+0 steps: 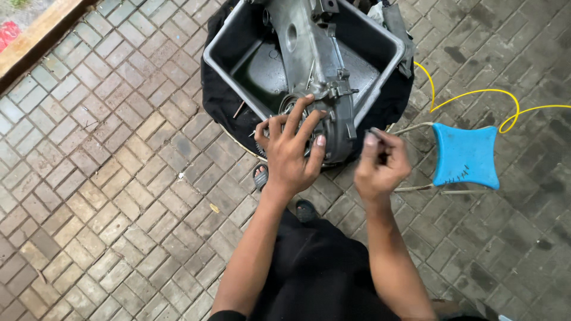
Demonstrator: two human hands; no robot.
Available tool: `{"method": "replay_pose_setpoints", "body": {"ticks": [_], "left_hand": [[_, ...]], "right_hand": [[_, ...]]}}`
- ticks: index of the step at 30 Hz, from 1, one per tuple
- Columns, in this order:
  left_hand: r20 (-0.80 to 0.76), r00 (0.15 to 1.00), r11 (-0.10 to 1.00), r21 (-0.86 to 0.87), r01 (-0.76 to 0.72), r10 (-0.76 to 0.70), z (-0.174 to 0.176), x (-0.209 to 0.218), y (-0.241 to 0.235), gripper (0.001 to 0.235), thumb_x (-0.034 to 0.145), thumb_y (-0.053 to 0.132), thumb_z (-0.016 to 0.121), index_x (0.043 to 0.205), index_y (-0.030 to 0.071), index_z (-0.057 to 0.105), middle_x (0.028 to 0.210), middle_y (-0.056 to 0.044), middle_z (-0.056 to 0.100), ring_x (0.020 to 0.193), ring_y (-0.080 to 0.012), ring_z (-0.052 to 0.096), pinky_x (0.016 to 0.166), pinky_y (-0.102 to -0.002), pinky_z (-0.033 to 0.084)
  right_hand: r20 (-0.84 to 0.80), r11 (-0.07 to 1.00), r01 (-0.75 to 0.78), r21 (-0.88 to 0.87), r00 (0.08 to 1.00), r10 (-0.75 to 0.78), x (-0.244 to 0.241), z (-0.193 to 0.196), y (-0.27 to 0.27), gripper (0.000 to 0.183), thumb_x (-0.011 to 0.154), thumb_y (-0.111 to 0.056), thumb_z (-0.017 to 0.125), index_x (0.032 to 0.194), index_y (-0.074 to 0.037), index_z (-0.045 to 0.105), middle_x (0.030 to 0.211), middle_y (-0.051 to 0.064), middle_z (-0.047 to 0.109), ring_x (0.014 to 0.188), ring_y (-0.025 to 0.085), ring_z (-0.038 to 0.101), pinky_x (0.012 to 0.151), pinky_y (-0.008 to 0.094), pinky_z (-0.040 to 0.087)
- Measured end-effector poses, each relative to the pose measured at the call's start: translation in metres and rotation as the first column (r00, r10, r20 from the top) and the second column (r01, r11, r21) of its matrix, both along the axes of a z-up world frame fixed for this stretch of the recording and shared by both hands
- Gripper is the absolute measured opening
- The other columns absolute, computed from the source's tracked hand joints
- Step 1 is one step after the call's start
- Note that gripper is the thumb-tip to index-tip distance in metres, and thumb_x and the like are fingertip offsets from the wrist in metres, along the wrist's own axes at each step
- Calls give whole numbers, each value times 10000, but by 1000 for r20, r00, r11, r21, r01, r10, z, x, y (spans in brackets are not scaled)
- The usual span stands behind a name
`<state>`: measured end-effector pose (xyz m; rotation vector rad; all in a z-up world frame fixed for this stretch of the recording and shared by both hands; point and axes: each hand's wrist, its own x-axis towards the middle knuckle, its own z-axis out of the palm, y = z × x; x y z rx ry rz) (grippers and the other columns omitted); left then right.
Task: The person manipulates a metallic mechanical component, likely a clutch assembly, using both hands. They rotate and adjust internal parts, then use a wrench to tighten a bolt on the assembly. The work is performed over a metal tray on a tiled floor.
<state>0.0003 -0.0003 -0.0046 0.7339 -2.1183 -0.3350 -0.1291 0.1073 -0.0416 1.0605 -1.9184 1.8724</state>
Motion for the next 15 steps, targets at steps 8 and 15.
{"method": "replay_pose_setpoints", "body": {"ticks": [8,15], "left_hand": [[-2,1000,1000,-3,-7,7,0,-2,-1,383,1023,420,405,1266,255,651,1442,24,580,1028,-192,502,1038,-457,177],[-8,1000,1000,-5,-18,18,2,-3,-1,371,1013,413,417,1247,256,658,1435,28,588,1020,-191,507,1030,-456,182]], "right_hand": [[276,982,-174,72,950,148,34,-8,25,137,927,-35,771,1038,19,711,858,160,730,764,194,696,666,315,537],[88,991,-135,24,987,132,7,-20,-3,164,988,-173,768,958,-21,717,945,132,573,827,208,531,748,339,437]]}}
